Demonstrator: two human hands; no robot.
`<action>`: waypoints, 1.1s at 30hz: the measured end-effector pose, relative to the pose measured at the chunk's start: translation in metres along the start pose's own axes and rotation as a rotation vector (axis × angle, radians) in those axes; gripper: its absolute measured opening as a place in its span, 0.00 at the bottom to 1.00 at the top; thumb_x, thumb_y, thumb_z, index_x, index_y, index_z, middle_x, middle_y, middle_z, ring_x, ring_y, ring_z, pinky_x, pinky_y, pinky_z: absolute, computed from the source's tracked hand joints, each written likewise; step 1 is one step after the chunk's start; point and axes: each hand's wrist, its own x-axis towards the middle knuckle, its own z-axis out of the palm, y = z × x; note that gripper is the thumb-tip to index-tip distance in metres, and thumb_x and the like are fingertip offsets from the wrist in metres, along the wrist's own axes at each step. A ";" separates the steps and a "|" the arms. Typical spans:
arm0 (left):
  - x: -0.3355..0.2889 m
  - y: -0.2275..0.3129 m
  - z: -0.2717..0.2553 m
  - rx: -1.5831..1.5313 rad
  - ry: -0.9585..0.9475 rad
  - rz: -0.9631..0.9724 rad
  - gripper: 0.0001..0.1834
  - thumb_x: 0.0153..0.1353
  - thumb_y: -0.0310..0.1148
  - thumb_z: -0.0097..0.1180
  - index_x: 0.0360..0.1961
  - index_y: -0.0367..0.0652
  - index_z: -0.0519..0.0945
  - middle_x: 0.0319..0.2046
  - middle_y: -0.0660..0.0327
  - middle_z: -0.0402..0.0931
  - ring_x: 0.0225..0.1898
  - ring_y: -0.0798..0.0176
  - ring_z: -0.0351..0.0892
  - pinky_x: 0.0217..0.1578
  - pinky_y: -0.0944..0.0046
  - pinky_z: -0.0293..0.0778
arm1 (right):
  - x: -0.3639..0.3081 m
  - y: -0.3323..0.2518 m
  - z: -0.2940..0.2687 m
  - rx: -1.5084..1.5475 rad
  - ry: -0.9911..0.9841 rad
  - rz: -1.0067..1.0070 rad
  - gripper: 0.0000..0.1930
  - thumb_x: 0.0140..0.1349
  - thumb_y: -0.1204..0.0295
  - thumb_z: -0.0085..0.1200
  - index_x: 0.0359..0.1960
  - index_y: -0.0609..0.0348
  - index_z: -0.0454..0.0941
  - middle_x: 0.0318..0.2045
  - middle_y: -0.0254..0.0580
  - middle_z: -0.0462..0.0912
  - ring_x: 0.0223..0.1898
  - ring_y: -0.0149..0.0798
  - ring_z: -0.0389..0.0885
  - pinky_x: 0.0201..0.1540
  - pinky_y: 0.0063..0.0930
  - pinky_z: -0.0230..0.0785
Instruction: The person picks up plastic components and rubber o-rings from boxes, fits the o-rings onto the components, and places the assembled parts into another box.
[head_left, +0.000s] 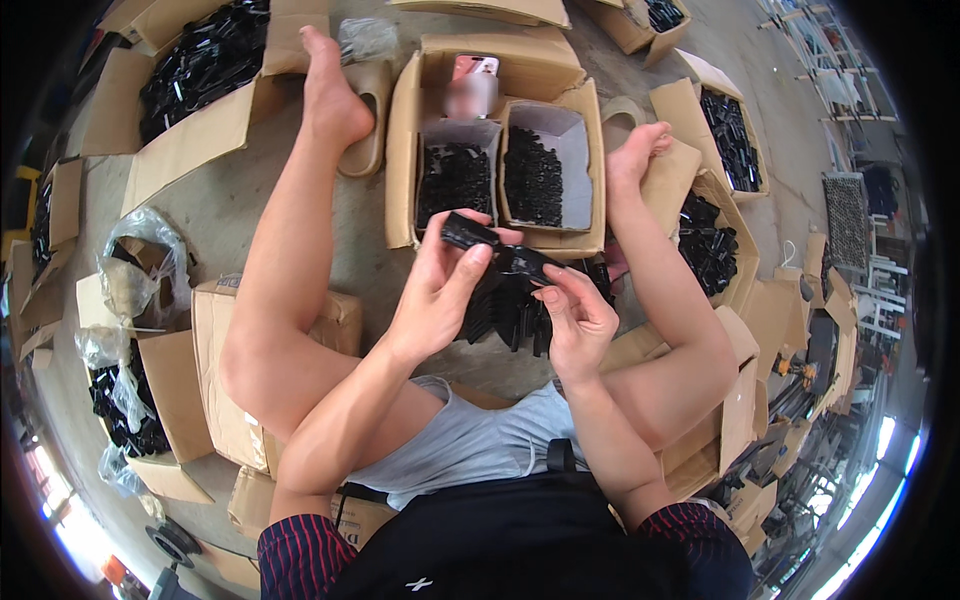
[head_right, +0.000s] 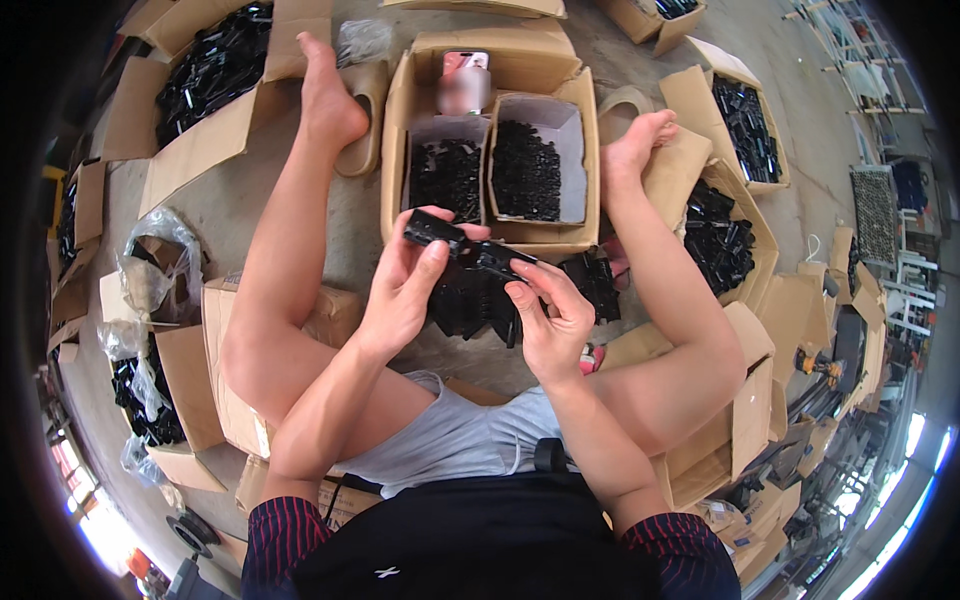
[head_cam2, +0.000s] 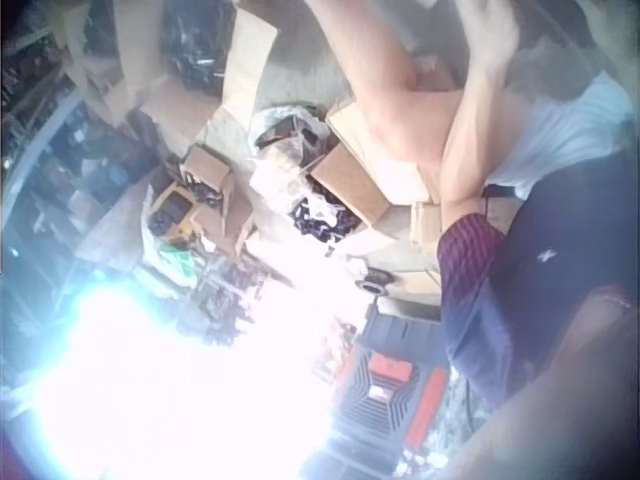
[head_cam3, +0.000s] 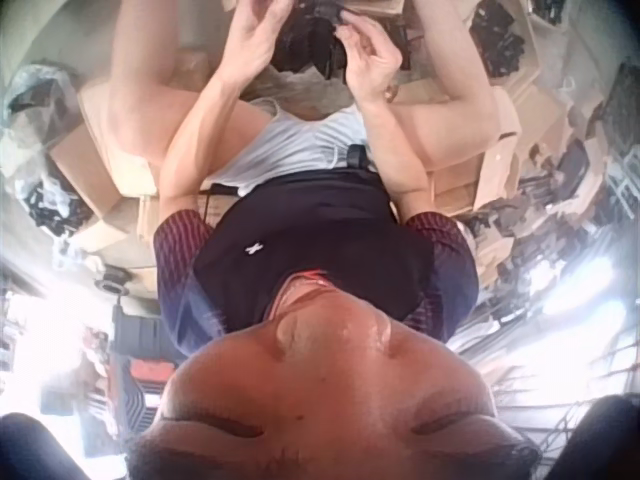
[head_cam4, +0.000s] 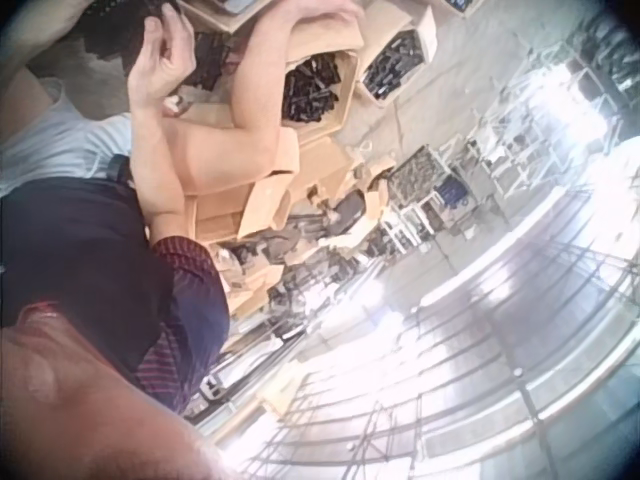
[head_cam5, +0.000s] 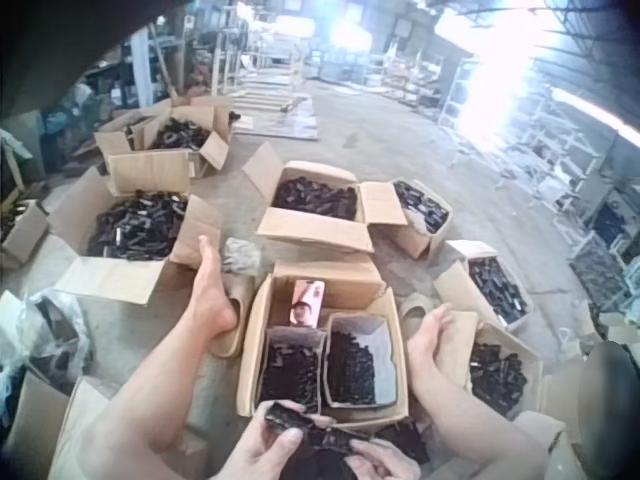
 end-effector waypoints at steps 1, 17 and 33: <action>0.000 0.000 0.001 0.039 0.028 0.019 0.15 0.76 0.27 0.45 0.60 0.39 0.63 0.53 0.52 0.77 0.56 0.64 0.75 0.61 0.60 0.70 | 0.000 -0.001 -0.004 0.020 0.019 0.012 0.12 0.66 0.77 0.63 0.49 0.67 0.83 0.43 0.44 0.86 0.39 0.28 0.83 0.41 0.17 0.75; 0.005 0.019 -0.010 0.858 0.086 0.282 0.20 0.67 0.25 0.61 0.58 0.36 0.72 0.52 0.53 0.83 0.50 0.63 0.84 0.54 0.64 0.76 | -0.026 0.105 -0.056 -1.022 -0.213 0.580 0.12 0.61 0.68 0.59 0.44 0.58 0.78 0.36 0.57 0.87 0.43 0.63 0.85 0.46 0.54 0.76; 0.007 0.011 -0.014 0.563 -0.013 0.040 0.25 0.67 0.31 0.63 0.62 0.33 0.73 0.51 0.56 0.82 0.54 0.66 0.79 0.60 0.64 0.71 | -0.036 0.104 -0.093 -0.192 0.111 0.581 0.12 0.63 0.81 0.60 0.48 0.66 0.80 0.40 0.39 0.86 0.41 0.31 0.82 0.48 0.24 0.74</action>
